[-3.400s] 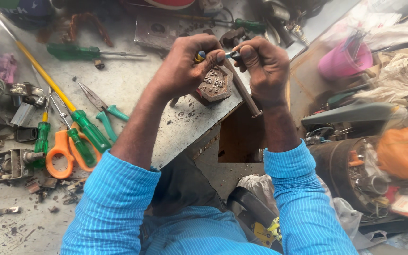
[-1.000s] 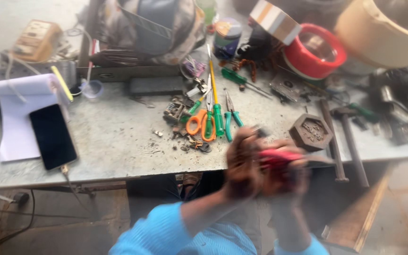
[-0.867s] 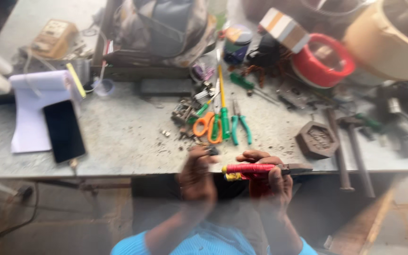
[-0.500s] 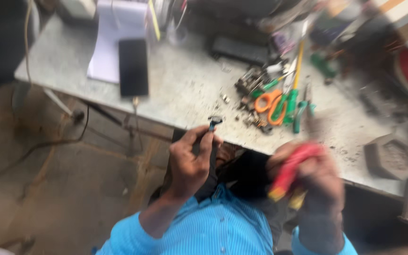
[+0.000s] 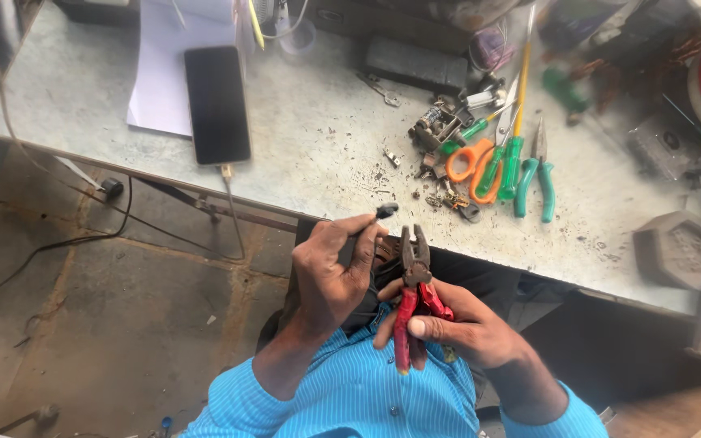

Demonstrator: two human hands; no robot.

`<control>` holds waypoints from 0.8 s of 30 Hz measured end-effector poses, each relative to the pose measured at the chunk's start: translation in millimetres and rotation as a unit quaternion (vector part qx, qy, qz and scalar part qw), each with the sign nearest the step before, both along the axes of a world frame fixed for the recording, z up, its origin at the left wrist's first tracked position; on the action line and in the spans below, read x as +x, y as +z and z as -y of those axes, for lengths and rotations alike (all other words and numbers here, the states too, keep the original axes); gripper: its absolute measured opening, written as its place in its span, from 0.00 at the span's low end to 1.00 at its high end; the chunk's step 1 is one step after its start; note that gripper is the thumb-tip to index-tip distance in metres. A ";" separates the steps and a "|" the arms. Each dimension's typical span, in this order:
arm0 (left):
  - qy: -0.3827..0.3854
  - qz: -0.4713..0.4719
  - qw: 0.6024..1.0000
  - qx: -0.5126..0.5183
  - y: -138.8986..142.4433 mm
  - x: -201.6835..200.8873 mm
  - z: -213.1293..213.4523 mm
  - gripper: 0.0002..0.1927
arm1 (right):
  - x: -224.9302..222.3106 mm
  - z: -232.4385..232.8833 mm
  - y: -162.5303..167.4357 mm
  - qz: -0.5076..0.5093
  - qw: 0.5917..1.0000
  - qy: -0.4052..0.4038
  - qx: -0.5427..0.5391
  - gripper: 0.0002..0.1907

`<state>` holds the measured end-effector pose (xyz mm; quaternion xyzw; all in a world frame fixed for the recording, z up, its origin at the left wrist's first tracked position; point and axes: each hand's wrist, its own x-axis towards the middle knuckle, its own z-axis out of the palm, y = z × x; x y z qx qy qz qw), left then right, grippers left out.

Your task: The person works at a cluttered workbench, using a hammer and pliers to shape and adjust small metal parts of a lock mechanism. They repeatedly strike a component held in a hexagonal weight, then use pliers to bend and align the piece before placing it back for further hammering.

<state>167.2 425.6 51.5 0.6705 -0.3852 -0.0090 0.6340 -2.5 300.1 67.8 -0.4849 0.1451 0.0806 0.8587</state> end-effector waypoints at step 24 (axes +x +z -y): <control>-0.063 0.171 0.983 -0.029 -7.4 3.9 3.3 0.07 | -20.2 3.4 -18.3 0.083 0.988 0.048 0.118 0.26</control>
